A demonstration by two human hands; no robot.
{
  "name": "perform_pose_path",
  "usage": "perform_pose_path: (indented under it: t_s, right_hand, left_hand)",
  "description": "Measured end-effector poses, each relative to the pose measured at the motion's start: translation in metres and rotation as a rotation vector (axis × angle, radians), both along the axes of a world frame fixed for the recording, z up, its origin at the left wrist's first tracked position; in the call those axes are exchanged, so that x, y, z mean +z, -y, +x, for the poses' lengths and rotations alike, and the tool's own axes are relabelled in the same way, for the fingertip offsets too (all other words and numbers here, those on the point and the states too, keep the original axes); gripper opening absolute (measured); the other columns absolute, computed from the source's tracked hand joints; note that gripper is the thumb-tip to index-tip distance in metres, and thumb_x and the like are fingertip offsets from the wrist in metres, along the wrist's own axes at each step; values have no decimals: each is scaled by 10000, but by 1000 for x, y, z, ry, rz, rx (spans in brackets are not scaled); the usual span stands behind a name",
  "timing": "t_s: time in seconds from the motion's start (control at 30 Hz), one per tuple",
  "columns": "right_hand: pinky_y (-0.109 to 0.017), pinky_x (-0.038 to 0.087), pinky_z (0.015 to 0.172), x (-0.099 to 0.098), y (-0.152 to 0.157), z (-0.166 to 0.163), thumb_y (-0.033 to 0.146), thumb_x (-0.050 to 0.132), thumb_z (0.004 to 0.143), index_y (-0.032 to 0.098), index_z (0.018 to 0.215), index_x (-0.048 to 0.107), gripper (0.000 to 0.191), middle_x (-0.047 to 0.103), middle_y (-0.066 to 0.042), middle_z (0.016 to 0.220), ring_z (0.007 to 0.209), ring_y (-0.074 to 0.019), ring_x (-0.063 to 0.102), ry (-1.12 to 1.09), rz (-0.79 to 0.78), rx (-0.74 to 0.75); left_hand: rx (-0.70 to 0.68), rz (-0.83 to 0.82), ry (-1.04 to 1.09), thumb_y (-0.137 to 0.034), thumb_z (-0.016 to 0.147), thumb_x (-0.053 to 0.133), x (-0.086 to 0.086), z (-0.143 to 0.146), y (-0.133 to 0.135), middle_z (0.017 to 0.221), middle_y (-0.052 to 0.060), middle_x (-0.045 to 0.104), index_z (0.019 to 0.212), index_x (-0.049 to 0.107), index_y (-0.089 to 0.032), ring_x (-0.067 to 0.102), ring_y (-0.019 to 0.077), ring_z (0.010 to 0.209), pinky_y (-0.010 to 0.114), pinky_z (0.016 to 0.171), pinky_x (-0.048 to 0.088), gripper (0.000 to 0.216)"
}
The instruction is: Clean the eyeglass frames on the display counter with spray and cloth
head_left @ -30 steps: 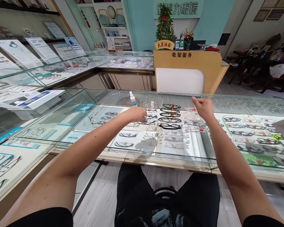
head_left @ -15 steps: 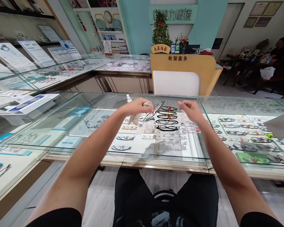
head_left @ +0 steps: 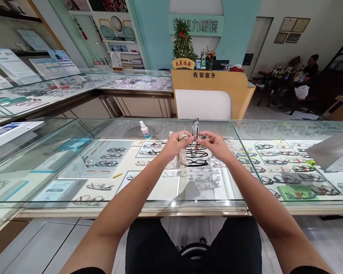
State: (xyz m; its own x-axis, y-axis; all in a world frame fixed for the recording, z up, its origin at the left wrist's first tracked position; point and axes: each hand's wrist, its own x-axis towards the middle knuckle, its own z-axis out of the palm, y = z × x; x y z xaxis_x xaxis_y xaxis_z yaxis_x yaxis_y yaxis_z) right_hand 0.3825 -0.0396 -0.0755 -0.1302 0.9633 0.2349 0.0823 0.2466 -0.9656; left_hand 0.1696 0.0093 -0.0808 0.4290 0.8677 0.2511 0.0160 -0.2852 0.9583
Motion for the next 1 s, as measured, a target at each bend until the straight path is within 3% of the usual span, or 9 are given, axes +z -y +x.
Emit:
perform_pose_path:
  t_s: [0.1,0.33,0.53,1.0]
  right_hand:
    - [-324,132,601,-2,1,-2,749,915,714,186,1149,741,733,320,136,549,576,-99,209,-44,-90,76]
    - [-326,100,571,-8,-4,-1,625,979,712,219,929,676,551,335,141,556,541,-78,186,-186,-121,129]
    - [-329,106,587,-13,-5,0,509,1009,715,207,855,696,457,340,120,598,582,-83,188,-196,-110,158]
    - [-325,143,591,-15,-7,0,549,1015,679,216,800,690,481,374,99,634,600,-90,229,-191,-99,113]
  left_hand:
    - [-46,-8,14,-629,840,873,-5,-5,1,602,-46,502,850,694,-203,413,124,594,286,635,298,462]
    - [-46,-20,-2,-591,799,918,-5,-5,5,603,-50,483,837,678,-202,398,118,592,285,623,268,459]
    - [-7,-38,29,-584,764,939,-7,-3,5,625,-50,467,833,686,-200,376,117,599,285,611,251,465]
    - [-9,-4,-7,-593,764,914,-3,0,10,617,-53,497,855,656,-208,407,115,592,263,604,290,472]
